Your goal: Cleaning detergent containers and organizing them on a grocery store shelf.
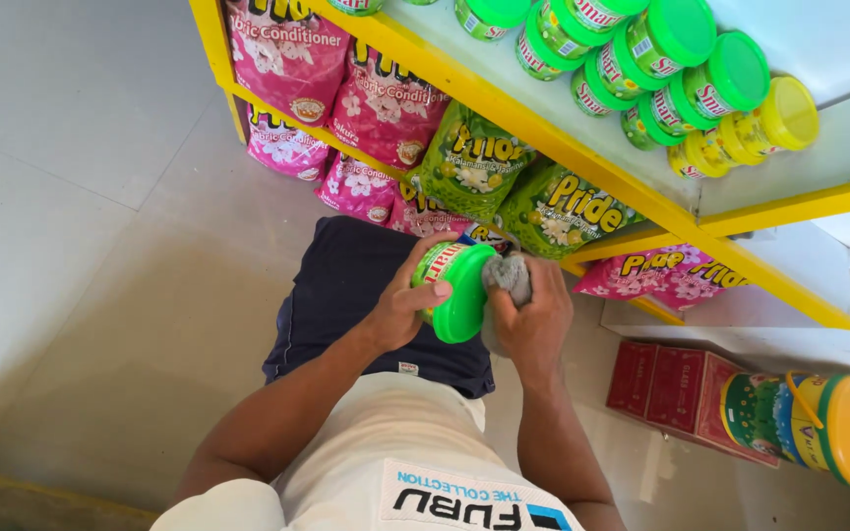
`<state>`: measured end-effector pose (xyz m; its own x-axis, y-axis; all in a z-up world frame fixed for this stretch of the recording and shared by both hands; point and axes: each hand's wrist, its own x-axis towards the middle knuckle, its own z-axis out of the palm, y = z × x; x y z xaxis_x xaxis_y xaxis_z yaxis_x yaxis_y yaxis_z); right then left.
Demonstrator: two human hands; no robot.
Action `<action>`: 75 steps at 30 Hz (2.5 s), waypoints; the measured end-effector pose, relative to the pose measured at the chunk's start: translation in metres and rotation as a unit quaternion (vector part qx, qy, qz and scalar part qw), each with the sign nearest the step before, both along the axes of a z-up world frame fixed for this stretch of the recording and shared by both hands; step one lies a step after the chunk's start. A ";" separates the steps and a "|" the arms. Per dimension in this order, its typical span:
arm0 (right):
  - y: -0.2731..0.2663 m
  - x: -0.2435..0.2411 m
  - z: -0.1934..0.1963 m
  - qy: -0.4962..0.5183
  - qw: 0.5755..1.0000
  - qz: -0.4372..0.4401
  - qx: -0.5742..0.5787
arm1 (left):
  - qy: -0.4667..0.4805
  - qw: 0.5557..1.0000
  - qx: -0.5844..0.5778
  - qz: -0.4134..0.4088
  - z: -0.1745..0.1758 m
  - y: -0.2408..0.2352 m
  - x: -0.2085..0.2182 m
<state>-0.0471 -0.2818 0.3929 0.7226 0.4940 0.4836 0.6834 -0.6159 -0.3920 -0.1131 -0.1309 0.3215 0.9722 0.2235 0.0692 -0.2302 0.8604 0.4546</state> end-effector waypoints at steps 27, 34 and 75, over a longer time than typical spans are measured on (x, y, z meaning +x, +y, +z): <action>0.016 0.016 0.052 -0.058 0.996 0.054 -0.041 | -0.026 0.999 0.042 0.012 0.036 0.021 0.000; -0.002 -0.015 0.034 -0.001 0.992 0.022 -0.121 | -0.049 0.993 0.090 0.052 0.032 0.025 0.005; 0.000 -0.016 0.026 0.011 0.994 0.088 -0.061 | -0.022 0.987 0.141 0.076 0.033 0.022 0.006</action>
<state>-0.0636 -0.2815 0.4191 0.6292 0.6684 0.3967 0.7771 -0.5308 -0.3382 -0.1071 -0.1090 0.3540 0.9236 0.3330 0.1900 -0.3716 0.6552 0.6577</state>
